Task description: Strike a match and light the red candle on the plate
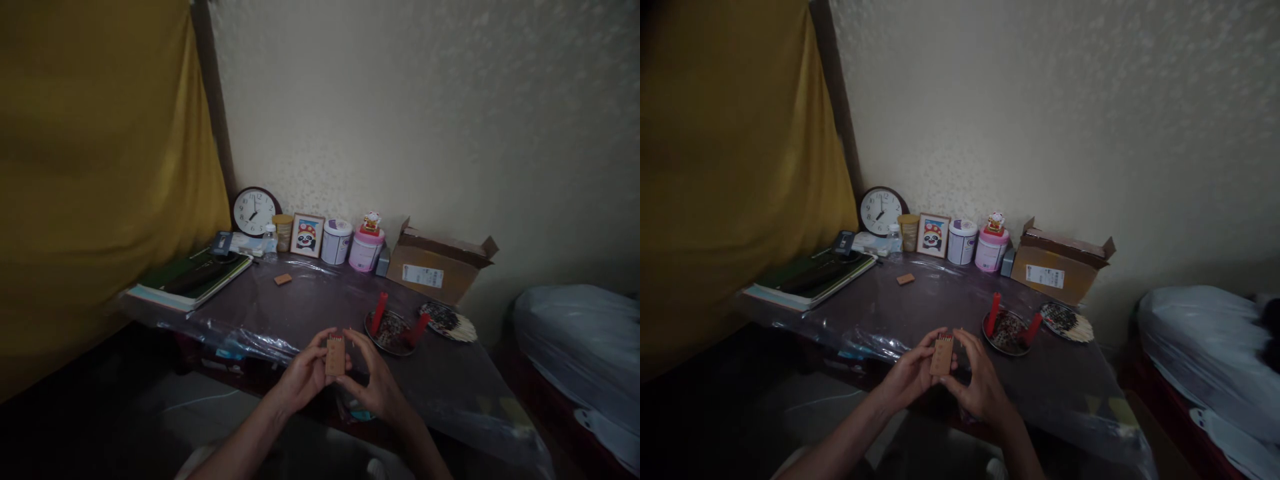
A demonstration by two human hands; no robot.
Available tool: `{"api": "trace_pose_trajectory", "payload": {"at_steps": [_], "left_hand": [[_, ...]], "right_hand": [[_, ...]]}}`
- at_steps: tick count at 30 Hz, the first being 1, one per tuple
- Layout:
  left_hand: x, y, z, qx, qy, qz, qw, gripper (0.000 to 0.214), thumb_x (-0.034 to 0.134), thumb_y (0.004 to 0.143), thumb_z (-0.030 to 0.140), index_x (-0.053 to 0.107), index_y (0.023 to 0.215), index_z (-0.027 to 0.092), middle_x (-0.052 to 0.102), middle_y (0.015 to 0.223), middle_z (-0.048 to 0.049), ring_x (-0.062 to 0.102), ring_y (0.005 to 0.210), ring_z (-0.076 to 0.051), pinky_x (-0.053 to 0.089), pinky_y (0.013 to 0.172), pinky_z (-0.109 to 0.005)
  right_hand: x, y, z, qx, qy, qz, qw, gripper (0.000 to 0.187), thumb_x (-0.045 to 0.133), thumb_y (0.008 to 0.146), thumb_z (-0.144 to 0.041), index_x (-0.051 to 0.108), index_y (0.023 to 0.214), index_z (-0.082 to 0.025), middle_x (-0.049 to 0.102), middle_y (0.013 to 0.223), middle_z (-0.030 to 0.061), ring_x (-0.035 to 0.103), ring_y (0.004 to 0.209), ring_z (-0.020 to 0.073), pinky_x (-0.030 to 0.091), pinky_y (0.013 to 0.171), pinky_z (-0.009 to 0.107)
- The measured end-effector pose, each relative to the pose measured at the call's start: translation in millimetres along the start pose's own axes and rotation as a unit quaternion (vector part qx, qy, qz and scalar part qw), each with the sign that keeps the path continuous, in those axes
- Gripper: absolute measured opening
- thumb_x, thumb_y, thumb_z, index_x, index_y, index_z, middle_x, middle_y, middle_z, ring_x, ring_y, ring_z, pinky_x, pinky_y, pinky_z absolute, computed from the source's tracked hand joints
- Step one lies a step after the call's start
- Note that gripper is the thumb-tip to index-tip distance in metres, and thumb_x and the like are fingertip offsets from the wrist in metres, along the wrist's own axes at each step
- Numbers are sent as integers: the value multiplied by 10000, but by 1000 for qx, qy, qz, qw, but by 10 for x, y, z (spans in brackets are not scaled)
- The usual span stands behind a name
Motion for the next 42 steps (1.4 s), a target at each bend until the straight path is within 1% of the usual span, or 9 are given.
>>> {"api": "trace_pose_trajectory", "payload": {"at_steps": [6, 13, 17, 23, 26, 30, 33, 38, 42], "left_hand": [[23, -18, 8, 0, 11, -6, 1000, 418, 428, 810, 189, 372, 1221, 238, 643, 942, -89, 635, 898, -251, 429, 705, -326], [25, -12, 9, -2, 2, -10, 1000, 411, 426, 807, 175, 390, 1212, 233, 638, 969, -98, 636, 878, -235, 433, 680, -305], [29, -17, 8, -1, 2, -4, 1000, 352, 448, 803, 188, 448, 1152, 234, 631, 979, -88, 631, 887, -235, 435, 691, -304], [41, 3, 13, 11, 30, 8, 999, 214, 474, 784, 199, 547, 985, 199, 622, 952, -68, 625, 836, -208, 443, 676, -295], [31, 7, 30, 23, 59, 24, 998, 191, 486, 786, 209, 562, 960, 189, 625, 963, -71, 618, 825, -196, 447, 674, -293], [-52, 14, 64, 54, 117, 66, 989, 240, 502, 810, 267, 535, 1042, 214, 624, 1012, -71, 600, 874, -194, 448, 742, -334], [-121, 31, 76, 78, 158, 81, 981, 298, 550, 788, 297, 527, 1076, 223, 616, 1037, -74, 591, 919, -214, 437, 772, -353], [-93, 1, 103, 105, 211, 68, 970, 374, 642, 722, 252, 560, 1087, 231, 597, 1110, -66, 571, 952, -216, 405, 815, -329], [-42, -39, 119, 94, 234, 54, 966, 447, 680, 691, 239, 559, 1122, 244, 646, 998, -45, 577, 909, -203, 392, 806, -308]], "right_hand": [[-1, 4, -11, 1, 4, -7, 1000, 645, 632, 755, -346, 345, 1317, -212, 412, 1339, 100, 368, 1251, 236, 326, 1033, 388], [-11, -8, -4, 6, 7, -7, 1000, 646, 621, 752, -374, 357, 1320, -213, 421, 1338, 105, 374, 1248, 255, 334, 1023, 406], [-3, -13, 7, 18, 12, -8, 1000, 625, 626, 748, -337, 370, 1306, -221, 430, 1329, 98, 381, 1240, 257, 331, 1021, 420], [27, -13, 45, 45, 23, 6, 999, 554, 617, 742, -289, 417, 1255, -235, 508, 1232, 86, 467, 1155, 248, 389, 965, 414], [31, -5, 75, 51, 21, 16, 998, 524, 617, 740, -290, 440, 1230, -234, 528, 1207, 79, 489, 1133, 244, 399, 956, 403], [11, 10, 143, 70, 13, 44, 996, 481, 585, 762, -300, 450, 1218, -227, 556, 1169, 68, 514, 1110, 231, 404, 957, 396], [2, 21, 184, 86, 2, 59, 995, 462, 575, 764, -299, 464, 1204, -211, 573, 1147, 73, 530, 1095, 234, 419, 942, 399], [7, 25, 195, 86, 6, 65, 994, 466, 583, 763, -333, 473, 1198, -208, 585, 1133, 76, 546, 1078, 235, 437, 926, 387], [6, 23, 189, 81, 15, 63, 995, 465, 578, 772, -341, 469, 1204, -208, 590, 1135, 77, 551, 1073, 233, 439, 924, 389]]}}
Point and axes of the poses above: each hand's wrist, its own y-axis towards the middle knuckle, its own x-axis out of the palm, z = x × y, the point moved 5 cm from there along y, towards the middle knuckle
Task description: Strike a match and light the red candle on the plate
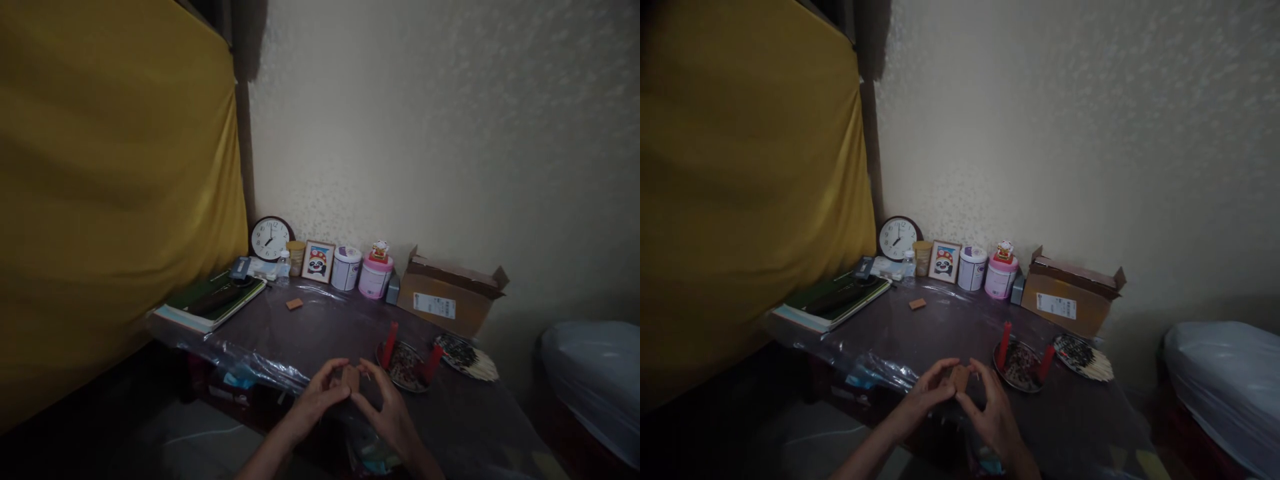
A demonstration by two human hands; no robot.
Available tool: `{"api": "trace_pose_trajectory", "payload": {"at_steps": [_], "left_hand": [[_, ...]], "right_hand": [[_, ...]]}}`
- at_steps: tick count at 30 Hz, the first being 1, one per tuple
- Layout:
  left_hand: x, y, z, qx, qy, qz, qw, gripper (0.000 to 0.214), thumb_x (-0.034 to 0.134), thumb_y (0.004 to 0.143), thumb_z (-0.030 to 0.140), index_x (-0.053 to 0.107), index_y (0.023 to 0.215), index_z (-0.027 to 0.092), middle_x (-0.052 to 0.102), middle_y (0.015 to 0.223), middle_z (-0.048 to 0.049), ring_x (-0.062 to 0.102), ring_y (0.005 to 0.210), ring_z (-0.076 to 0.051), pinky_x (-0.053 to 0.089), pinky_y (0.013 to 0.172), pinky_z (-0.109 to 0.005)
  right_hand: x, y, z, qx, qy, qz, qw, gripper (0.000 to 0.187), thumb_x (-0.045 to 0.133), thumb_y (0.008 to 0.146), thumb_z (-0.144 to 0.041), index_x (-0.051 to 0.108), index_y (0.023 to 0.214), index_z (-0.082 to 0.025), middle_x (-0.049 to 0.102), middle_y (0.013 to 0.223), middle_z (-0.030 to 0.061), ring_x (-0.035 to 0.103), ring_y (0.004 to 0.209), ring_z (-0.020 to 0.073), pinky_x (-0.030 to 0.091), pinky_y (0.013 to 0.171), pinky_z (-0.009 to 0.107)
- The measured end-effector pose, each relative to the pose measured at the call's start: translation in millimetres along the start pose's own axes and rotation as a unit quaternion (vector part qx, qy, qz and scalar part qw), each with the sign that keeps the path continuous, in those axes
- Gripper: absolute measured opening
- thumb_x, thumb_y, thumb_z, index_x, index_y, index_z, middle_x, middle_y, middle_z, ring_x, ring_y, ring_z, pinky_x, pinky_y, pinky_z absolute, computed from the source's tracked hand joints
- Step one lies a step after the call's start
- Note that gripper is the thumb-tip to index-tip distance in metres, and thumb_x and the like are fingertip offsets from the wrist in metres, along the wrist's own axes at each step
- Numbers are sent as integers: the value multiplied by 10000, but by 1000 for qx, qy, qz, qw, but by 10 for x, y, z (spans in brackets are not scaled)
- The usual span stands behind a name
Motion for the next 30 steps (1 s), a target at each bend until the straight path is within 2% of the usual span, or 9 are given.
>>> {"api": "trace_pose_trajectory", "payload": {"at_steps": [4, 16, 22, 25, 30], "left_hand": [[-17, 18, -12, 5, 10, -13, 1000, 490, 706, 665, 229, 562, 1133, 238, 663, 925, -45, 583, 890, -205, 388, 812, -312], [-6, 45, 23, 23, 19, -36, 999, 422, 697, 683, 232, 585, 1089, 213, 662, 1056, -84, 576, 984, -218, 377, 870, -320], [-20, 40, -18, 17, 11, -38, 999, 428, 722, 653, 212, 607, 1065, 207, 672, 1007, -65, 586, 943, -209, 394, 828, -296], [-31, 43, -19, 9, -10, -14, 1000, 389, 723, 650, 203, 627, 1027, 195, 689, 950, -60, 603, 875, -200, 407, 783, -285], [-42, 60, 11, -2, -97, 25, 995, 334, 731, 639, 203, 645, 959, 162, 708, 917, -82, 628, 806, -187, 413, 760, -284]], "right_hand": [[-25, 3, -6, 8, 8, 7, 1000, 458, 577, 770, -356, 484, 1195, -211, 606, 1121, 76, 564, 1059, 237, 444, 916, 393], [-41, 0, -22, 33, 53, -10, 998, 445, 591, 767, -377, 517, 1174, -215, 630, 1089, 67, 582, 1036, 226, 452, 910, 373], [-59, -6, 16, 60, 82, -7, 995, 460, 603, 758, -410, 521, 1171, -223, 633, 1095, 70, 579, 1051, 231, 444, 929, 397], [-71, 25, 79, 66, 166, 0, 984, 430, 599, 766, -413, 533, 1143, -219, 621, 1127, 86, 578, 1063, 228, 448, 932, 399], [-210, 85, 275, 130, 310, 95, 937, 347, 656, 715, -422, 622, 971, -191, 670, 1036, 104, 620, 992, 263, 463, 906, 445]]}}
Point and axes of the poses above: each hand's wrist, its own y-axis towards the middle knuckle, its own x-axis out of the palm, z = x × y, the point moved 5 cm from there along y, towards the middle knuckle
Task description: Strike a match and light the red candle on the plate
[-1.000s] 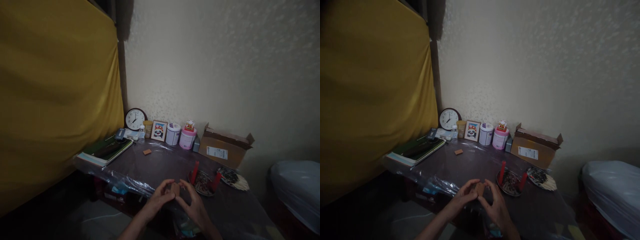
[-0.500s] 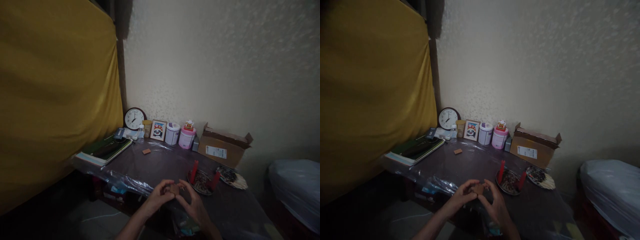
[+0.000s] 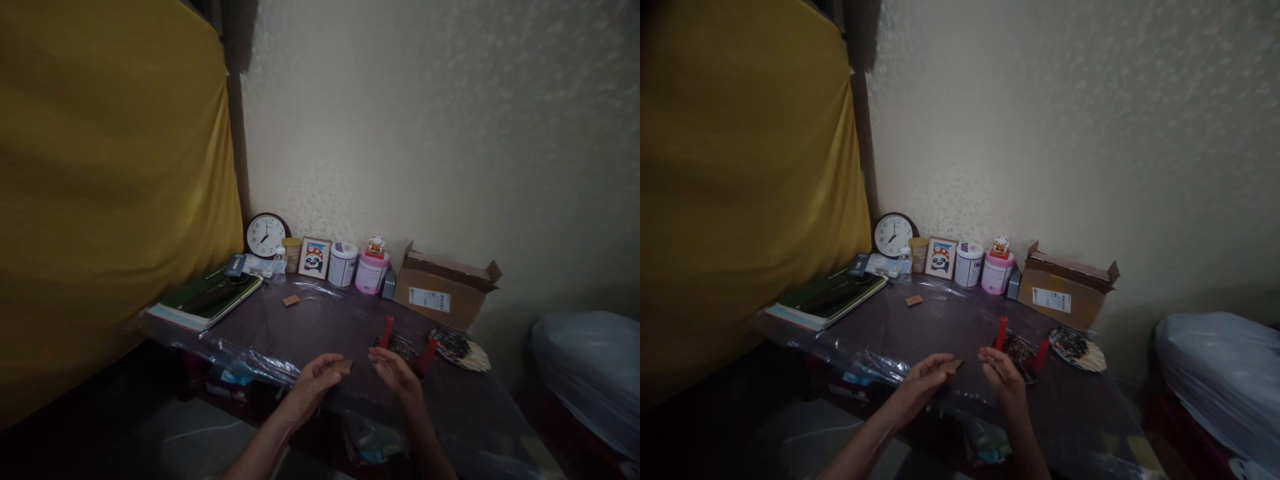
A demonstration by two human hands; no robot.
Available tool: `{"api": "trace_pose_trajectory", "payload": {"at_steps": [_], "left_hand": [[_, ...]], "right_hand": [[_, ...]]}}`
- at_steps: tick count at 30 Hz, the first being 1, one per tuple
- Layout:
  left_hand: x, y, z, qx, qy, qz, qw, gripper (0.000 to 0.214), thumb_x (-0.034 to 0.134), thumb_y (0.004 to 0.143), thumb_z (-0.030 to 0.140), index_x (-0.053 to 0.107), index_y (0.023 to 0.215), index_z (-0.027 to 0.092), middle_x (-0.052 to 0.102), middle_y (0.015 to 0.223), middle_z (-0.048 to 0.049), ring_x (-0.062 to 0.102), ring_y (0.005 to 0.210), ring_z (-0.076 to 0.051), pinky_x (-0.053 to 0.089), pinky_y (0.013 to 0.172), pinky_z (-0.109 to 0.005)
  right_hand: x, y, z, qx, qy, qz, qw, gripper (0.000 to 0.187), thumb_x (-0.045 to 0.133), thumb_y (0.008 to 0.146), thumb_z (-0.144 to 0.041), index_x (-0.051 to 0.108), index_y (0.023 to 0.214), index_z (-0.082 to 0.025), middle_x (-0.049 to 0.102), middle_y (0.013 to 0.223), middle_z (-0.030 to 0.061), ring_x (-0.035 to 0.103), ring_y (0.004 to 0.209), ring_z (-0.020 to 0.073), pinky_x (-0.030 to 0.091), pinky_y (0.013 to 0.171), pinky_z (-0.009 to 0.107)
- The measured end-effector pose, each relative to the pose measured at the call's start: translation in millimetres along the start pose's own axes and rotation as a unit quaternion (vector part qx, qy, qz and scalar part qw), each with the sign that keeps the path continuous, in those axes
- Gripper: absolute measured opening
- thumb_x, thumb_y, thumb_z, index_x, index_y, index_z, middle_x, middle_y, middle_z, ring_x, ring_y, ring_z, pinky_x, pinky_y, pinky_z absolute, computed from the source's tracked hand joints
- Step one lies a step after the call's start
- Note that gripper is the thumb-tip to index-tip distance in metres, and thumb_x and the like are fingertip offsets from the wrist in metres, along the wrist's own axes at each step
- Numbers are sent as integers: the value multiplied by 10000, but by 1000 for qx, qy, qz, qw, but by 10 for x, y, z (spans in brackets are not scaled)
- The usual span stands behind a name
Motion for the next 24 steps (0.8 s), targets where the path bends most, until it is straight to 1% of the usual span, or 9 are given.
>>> {"api": "trace_pose_trajectory", "payload": {"at_steps": [4, 7, 10, 14, 17, 19, 22, 24], "left_hand": [[10, 5, 6, -10, -27, -5, 1000, 337, 735, 632, 187, 646, 956, 152, 704, 964, -107, 630, 844, -191, 400, 794, -290], [1, 9, 0, -9, -28, 0, 1000, 335, 735, 629, 174, 650, 953, 147, 699, 984, -113, 624, 872, -196, 389, 815, -291], [-9, 18, -17, -9, -29, 2, 1000, 339, 738, 622, 170, 654, 948, 141, 694, 992, -118, 620, 883, -203, 383, 825, -297], [-20, 42, -56, -12, -40, -5, 999, 345, 737, 621, 177, 656, 954, 142, 692, 991, -117, 615, 912, -217, 376, 853, -312], [-30, 59, -81, -14, -42, -5, 999, 325, 718, 645, 181, 656, 963, 145, 693, 996, -110, 612, 928, -215, 375, 867, -313], [-26, 67, -90, -16, -41, -5, 999, 299, 699, 670, 184, 656, 963, 148, 692, 1002, -106, 612, 928, -207, 374, 877, -314], [-5, 76, -88, -19, -43, 2, 999, 251, 695, 676, 182, 668, 923, 153, 702, 960, -89, 614, 918, -194, 372, 889, -308], [17, 82, -82, -25, -39, 16, 999, 216, 697, 672, 181, 676, 886, 157, 709, 920, -77, 616, 904, -185, 376, 886, -302]], "right_hand": [[-115, 23, 40, 42, 127, 71, 989, 284, 670, 702, -397, 653, 890, -185, 701, 940, 79, 642, 949, 254, 443, 949, 445], [-131, 16, 52, 56, 167, 86, 981, 297, 695, 669, -394, 667, 875, -181, 703, 925, 81, 649, 928, 264, 453, 943, 452], [-105, 12, 37, 48, 163, 75, 983, 313, 709, 653, -388, 681, 878, -173, 691, 969, 93, 638, 950, 269, 476, 917, 433], [-68, 3, 54, 60, 142, 83, 985, 302, 724, 642, -387, 687, 853, -174, 704, 892, 73, 651, 903, 243, 495, 884, 386], [-46, -2, 75, 64, 151, 82, 983, 328, 735, 641, -382, 670, 892, -182, 702, 899, 56, 656, 874, 216, 501, 859, 350], [-39, -4, 78, 61, 152, 72, 984, 321, 735, 645, -378, 666, 884, -176, 701, 893, 57, 655, 864, 205, 504, 844, 330], [-44, -3, 85, 62, 151, 60, 985, 292, 731, 647, -390, 675, 816, -159, 700, 845, 58, 655, 827, 197, 509, 824, 319], [-53, 5, 98, 63, 160, 53, 984, 301, 735, 639, -395, 680, 816, -158, 701, 846, 58, 654, 823, 195, 512, 818, 318]]}}
Point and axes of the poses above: each hand's wrist, its own y-axis towards the middle knuckle, its own x-axis out of the palm, z = x × y, the point moved 5 cm from there along y, towards the middle knuckle
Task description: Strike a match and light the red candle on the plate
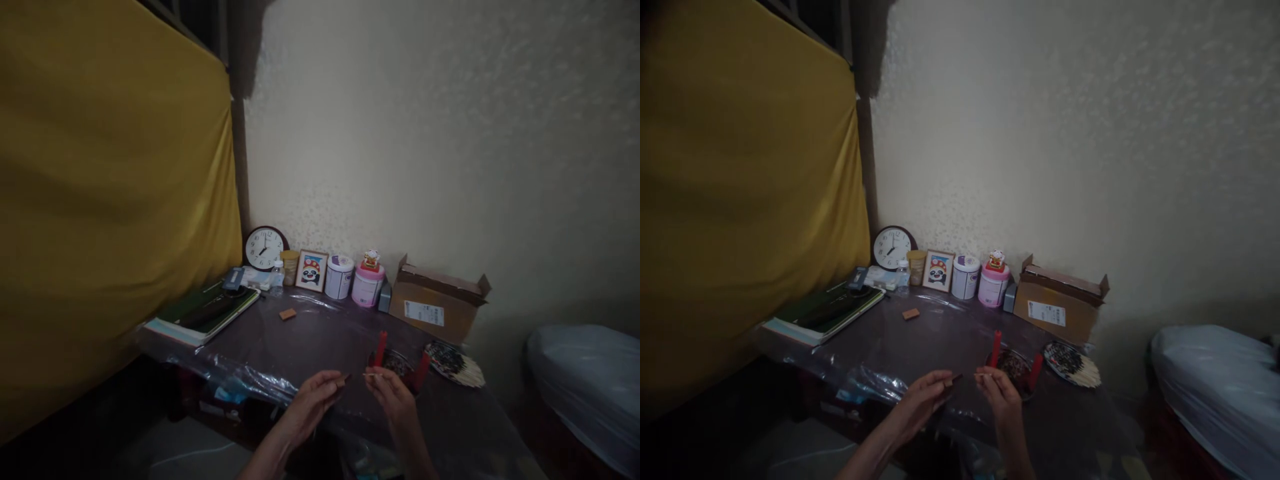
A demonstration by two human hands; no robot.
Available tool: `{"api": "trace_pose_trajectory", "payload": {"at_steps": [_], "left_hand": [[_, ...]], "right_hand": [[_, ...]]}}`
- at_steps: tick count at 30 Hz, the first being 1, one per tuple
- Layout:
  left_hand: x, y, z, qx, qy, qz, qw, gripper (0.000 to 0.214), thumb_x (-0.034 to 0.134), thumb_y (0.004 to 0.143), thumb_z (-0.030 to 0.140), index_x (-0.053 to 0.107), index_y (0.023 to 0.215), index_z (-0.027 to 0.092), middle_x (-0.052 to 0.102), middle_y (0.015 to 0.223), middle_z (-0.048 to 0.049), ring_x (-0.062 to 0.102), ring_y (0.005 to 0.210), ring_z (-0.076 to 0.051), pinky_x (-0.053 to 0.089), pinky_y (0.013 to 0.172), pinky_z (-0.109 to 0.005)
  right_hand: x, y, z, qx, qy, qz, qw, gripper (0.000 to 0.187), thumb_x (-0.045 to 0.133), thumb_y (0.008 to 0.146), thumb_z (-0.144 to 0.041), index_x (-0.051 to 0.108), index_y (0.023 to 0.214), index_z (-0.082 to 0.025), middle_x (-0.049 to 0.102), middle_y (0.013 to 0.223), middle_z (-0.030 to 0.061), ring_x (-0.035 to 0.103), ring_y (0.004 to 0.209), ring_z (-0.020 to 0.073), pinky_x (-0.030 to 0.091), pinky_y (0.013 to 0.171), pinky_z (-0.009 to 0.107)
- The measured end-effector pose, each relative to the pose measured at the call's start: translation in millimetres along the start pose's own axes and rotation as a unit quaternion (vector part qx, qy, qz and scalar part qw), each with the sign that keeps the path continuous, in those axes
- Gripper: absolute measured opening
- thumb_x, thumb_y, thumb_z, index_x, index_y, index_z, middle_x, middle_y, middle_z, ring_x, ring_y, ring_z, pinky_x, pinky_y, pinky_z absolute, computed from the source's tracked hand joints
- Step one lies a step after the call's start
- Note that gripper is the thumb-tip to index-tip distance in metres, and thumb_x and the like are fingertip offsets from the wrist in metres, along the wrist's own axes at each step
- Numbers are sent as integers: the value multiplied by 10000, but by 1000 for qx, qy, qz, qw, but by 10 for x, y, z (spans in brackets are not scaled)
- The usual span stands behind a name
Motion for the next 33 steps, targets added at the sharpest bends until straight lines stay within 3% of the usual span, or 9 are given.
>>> {"api": "trace_pose_trajectory", "payload": {"at_steps": [8, 15, 20, 25, 29, 33], "left_hand": [[175, -185, 76, 16, 6, -10, 1000, 195, 682, 695, 177, 678, 888, 154, 706, 925, -85, 614, 905, -181, 384, 883, -302], [29, -610, 36, 12, -20, 48, 999, 238, 692, 684, 188, 680, 918, 145, 692, 990, -96, 600, 965, -199, 369, 930, -307], [92, -738, -12, 10, -37, 42, 998, 241, 701, 679, 208, 675, 911, 146, 694, 984, -96, 594, 998, -211, 337, 977, -323], [252, -760, -15, 27, -33, 31, 999, 248, 700, 677, 206, 660, 917, 156, 704, 936, -83, 618, 927, -198, 370, 924, -316], [370, -802, 1, 41, -9, 24, 999, 261, 686, 690, 212, 646, 942, 159, 696, 958, -88, 618, 905, -202, 398, 870, -317], [396, -852, -8, 52, 16, 43, 998, 274, 684, 693, 229, 641, 957, 169, 694, 964, -82, 614, 889, -195, 407, 838, -307]], "right_hand": [[-134, -4, 76, -1, 38, 48, 998, 325, 783, 562, -379, 684, 785, -166, 713, 757, 32, 671, 723, 185, 545, 734, 301], [-118, -350, 1, 9, 59, 51, 997, 324, 719, 648, -380, 678, 885, -162, 725, 843, 65, 676, 829, 212, 527, 798, 343], [-2, -564, -173, 0, 45, 58, 997, 265, 686, 686, -365, 676, 862, -167, 721, 846, 62, 674, 822, 206, 518, 807, 348], [148, -792, -428, -65, -98, 58, 991, 249, 592, 767, -386, 659, 912, -195, 719, 852, 46, 669, 817, 202, 502, 814, 339], [275, -959, -503, -142, -274, 41, 950, 213, 536, 813, -366, 669, 898, -222, 707, 905, 40, 647, 873, 197, 482, 833, 314], [392, -1076, -462, -243, -329, -18, 912, 212, 485, 854, -301, 663, 948, -232, 682, 984, 39, 621, 936, 171, 469, 855, 279]]}}
Point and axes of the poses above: each hand's wrist, its own y-axis towards the middle knuckle, its own x-axis out of the palm, z = x × y, the point moved 5 cm from there along y, towards the middle knuckle
